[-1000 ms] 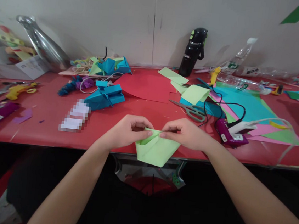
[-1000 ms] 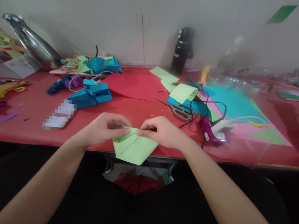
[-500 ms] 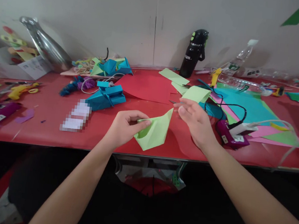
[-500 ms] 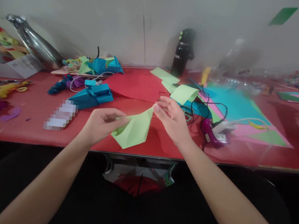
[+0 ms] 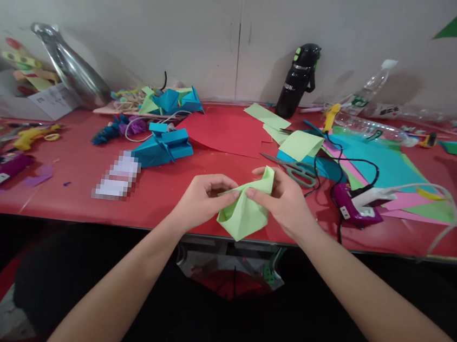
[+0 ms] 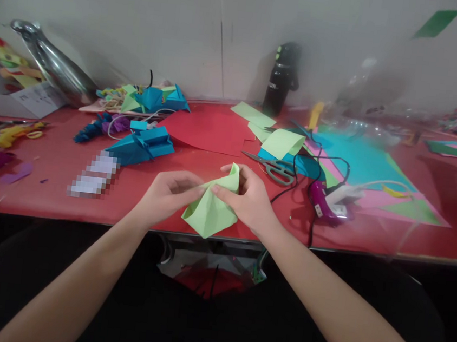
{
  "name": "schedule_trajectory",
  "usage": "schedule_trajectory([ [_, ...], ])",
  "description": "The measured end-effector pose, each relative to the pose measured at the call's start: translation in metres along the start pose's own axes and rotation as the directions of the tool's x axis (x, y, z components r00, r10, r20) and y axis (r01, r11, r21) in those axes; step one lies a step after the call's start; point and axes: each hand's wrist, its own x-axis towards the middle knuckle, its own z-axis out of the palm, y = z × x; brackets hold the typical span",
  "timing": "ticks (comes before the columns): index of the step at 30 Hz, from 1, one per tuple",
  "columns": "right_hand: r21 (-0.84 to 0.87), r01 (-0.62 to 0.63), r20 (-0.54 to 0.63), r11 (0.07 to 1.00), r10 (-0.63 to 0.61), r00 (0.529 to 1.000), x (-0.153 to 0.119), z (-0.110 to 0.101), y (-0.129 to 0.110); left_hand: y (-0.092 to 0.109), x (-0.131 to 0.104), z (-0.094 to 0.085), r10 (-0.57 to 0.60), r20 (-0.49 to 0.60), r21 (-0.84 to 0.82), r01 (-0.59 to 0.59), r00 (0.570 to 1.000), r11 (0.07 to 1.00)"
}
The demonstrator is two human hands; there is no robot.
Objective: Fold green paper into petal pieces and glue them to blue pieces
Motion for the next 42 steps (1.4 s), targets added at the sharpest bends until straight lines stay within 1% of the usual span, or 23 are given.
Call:
schedule_trajectory([
  [2, 0.008, -0.004, 0.031, 1.000, 0.003, 1.000, -0.002, 0.000, -0.001, 0.000, 0.000, 0.000, 0.007, 0.053, -0.026, -0.006, 0.999, 1.000],
  [5, 0.049, -0.024, 0.060, 0.999, 0.021, 0.998, -0.003, 0.001, -0.002, 0.000, -0.001, 0.000, 0.010, 0.074, -0.045, -0.007, 0.997, 0.999],
  [12, 0.124, -0.061, 0.045, 0.990, 0.056, 0.997, -0.003, 0.003, 0.001, 0.000, -0.002, 0.002, 0.012, 0.052, -0.003, -0.012, 0.999, 1.000],
  [17, 0.114, -0.060, 0.041, 0.992, 0.056, 0.998, -0.002, 0.002, 0.004, -0.002, -0.002, 0.004, 0.049, 0.028, 0.079, -0.051, 0.998, 0.996],
  [23, 0.234, -0.049, 0.057, 0.971, 0.036, 0.998, -0.002, -0.001, 0.001, -0.001, -0.003, 0.004, 0.111, -0.010, 0.128, -0.109, 0.994, 0.986],
  [29, 0.186, -0.008, 0.020, 0.982, 0.005, 1.000, -0.003, 0.002, 0.002, 0.001, -0.003, 0.008, 0.136, -0.035, 0.053, -0.134, 0.990, 0.990],
  [32, 0.165, 0.003, 0.012, 0.986, -0.005, 1.000, -0.004, 0.003, 0.002, -0.001, -0.002, 0.010, 0.163, -0.062, 0.049, -0.160, 0.985, 0.986],
  [37, 0.136, 0.023, 0.007, 0.990, -0.025, 1.000, -0.005, 0.003, 0.002, -0.005, -0.004, 0.014, 0.227, -0.122, 0.162, -0.206, 0.966, 0.965],
  [42, 0.095, 0.046, 0.000, 0.994, -0.047, 0.999, -0.005, 0.003, 0.004, -0.007, -0.005, 0.015, 0.242, -0.129, 0.246, -0.205, 0.962, 0.947],
])
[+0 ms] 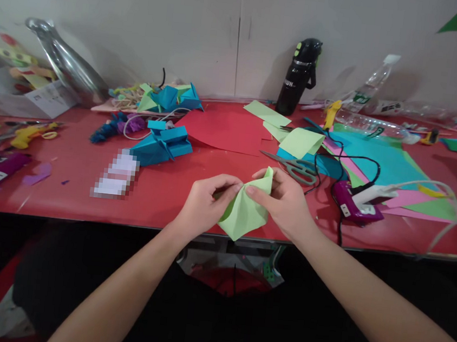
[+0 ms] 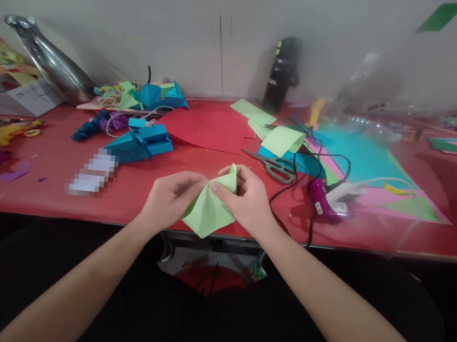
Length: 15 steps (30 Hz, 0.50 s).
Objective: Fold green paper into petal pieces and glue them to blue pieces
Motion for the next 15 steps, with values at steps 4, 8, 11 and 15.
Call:
schedule_trajectory([
  [4, -0.036, 0.006, -0.011, 0.999, -0.007, 1.000, -0.0004, 0.0007, 0.0002, -0.0022, 0.0009, 0.0005, -0.013, 0.007, 0.009, 0.013, 1.000, 1.000],
  [8, -0.054, 0.010, -0.002, 0.999, -0.010, 1.000, -0.0009, 0.0012, -0.0007, -0.0033, 0.0007, 0.0014, -0.002, -0.008, 0.011, 0.002, 1.000, 1.000],
  [11, -0.044, 0.031, 0.021, 0.999, -0.030, 0.999, -0.0016, 0.0011, -0.0017, -0.0014, -0.0007, 0.0017, 0.021, -0.029, 0.049, -0.019, 0.999, 0.999],
  [15, -0.048, 0.032, 0.010, 0.998, -0.032, 0.999, -0.0026, 0.0014, -0.0034, 0.0041, -0.0024, 0.0006, 0.038, -0.037, 0.074, -0.035, 0.999, 0.997],
])
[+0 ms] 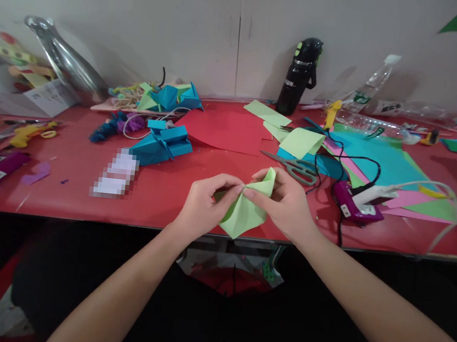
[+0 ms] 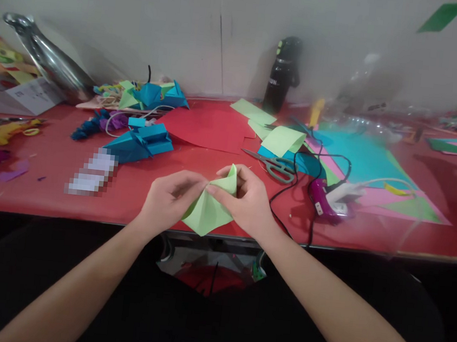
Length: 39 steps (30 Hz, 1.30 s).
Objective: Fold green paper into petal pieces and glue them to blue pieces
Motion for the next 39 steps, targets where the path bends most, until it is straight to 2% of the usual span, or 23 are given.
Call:
schedule_trajectory([
  [9, 0.094, -0.067, 0.031, 0.993, 0.064, 0.997, -0.001, 0.001, -0.001, 0.007, 0.004, -0.009, -0.142, 0.114, -0.239, 0.166, 0.983, 0.957],
  [14, 0.061, -0.068, 0.010, 0.996, 0.068, 0.998, -0.002, 0.002, -0.001, 0.006, 0.007, -0.013, -0.188, 0.176, -0.281, 0.232, 0.966, 0.931],
  [19, 0.038, -0.063, 0.003, 0.997, 0.063, 0.998, -0.003, 0.002, 0.001, 0.004, 0.009, -0.017, -0.211, 0.293, -0.269, 0.292, 0.933, 0.918],
  [21, 0.040, -0.062, 0.002, 0.997, 0.062, 0.998, -0.003, 0.002, 0.001, 0.004, 0.009, -0.019, -0.200, 0.308, -0.253, 0.282, 0.930, 0.925],
  [28, 0.011, -0.064, -0.001, 0.998, 0.064, 0.998, -0.001, 0.000, -0.002, 0.003, 0.006, -0.018, -0.150, 0.229, -0.161, 0.189, 0.962, 0.969],
  [39, 0.022, -0.067, -0.032, 0.998, 0.068, 0.997, -0.002, 0.002, -0.003, 0.004, 0.003, -0.016, -0.133, 0.227, -0.056, 0.150, 0.965, 0.987],
])
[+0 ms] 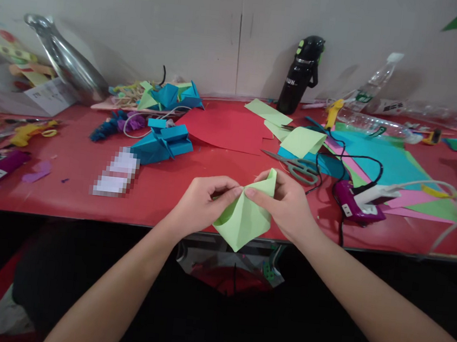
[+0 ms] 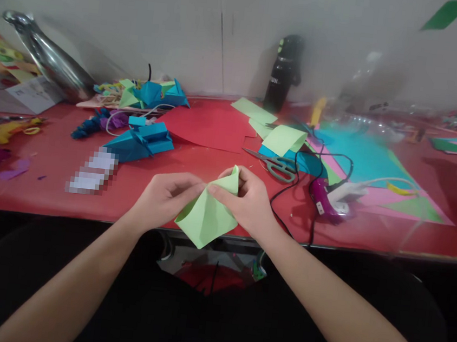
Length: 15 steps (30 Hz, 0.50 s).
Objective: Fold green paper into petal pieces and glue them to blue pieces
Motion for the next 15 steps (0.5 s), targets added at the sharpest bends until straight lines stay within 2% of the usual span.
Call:
schedule_trajectory([
  [7, -0.045, 0.026, 0.002, 0.999, -0.026, 1.000, 0.0006, -0.0019, 0.0037, 0.0022, -0.0013, -0.0002, 0.034, 0.021, 0.087, -0.036, 0.999, 0.996],
  [15, -0.015, 0.025, 0.024, 1.000, -0.024, 0.999, -0.0001, -0.0030, 0.0062, 0.0027, -0.0016, -0.0010, 0.053, 0.022, 0.127, -0.055, 0.998, 0.990],
])
